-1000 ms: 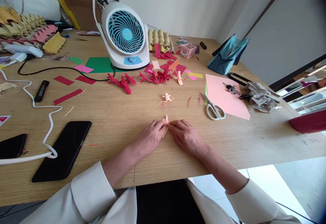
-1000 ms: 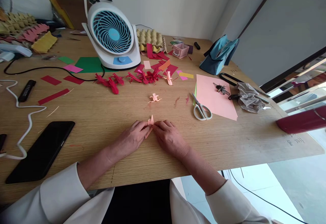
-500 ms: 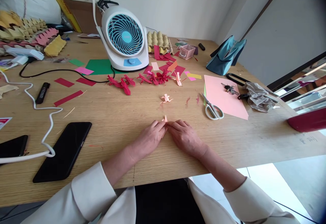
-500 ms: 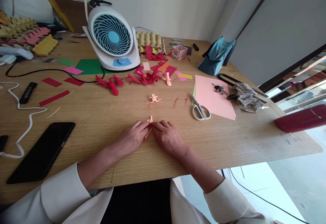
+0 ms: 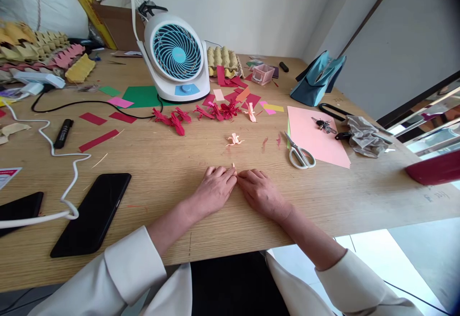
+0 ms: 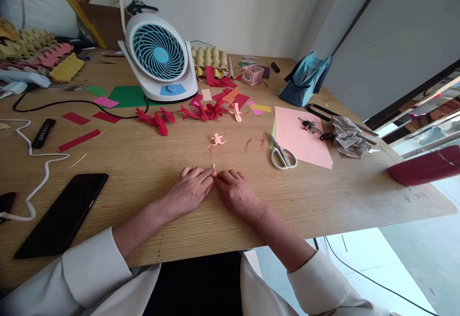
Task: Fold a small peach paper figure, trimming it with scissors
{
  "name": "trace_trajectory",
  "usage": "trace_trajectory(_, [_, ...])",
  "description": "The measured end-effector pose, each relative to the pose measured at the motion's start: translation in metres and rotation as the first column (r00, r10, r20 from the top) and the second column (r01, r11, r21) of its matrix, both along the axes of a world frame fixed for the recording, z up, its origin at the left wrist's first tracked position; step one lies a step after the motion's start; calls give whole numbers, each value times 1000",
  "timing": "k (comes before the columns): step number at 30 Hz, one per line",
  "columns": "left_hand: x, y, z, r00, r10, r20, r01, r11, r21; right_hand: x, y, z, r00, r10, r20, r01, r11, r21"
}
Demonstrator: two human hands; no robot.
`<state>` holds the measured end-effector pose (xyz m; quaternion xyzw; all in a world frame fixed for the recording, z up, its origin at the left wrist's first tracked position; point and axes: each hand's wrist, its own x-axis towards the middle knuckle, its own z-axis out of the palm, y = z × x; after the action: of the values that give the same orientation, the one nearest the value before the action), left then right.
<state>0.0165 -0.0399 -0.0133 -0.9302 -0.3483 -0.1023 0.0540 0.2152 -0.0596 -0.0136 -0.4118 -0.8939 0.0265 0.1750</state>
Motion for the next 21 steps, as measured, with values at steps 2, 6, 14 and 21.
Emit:
trace_trajectory(2, [1,2,-2,1000,0,30,0,1000,-9,0,0,0,1000,4,-5,-4,1000,-4])
trace_trajectory(6, [2,7,-4,995,-8,99,10,1000,-24,0,0,0,1000,10,-10,-10,1000,-12])
trace_trajectory(14, [-7,14,-6,974,2,228,35,987,-159,1,1,-2,999,47,-18,-47,999,15])
trace_trajectory(21, [-22,20,-6,922,-13,387,128,954,-272,2,2,-2,998,48,-29,-47,999,8])
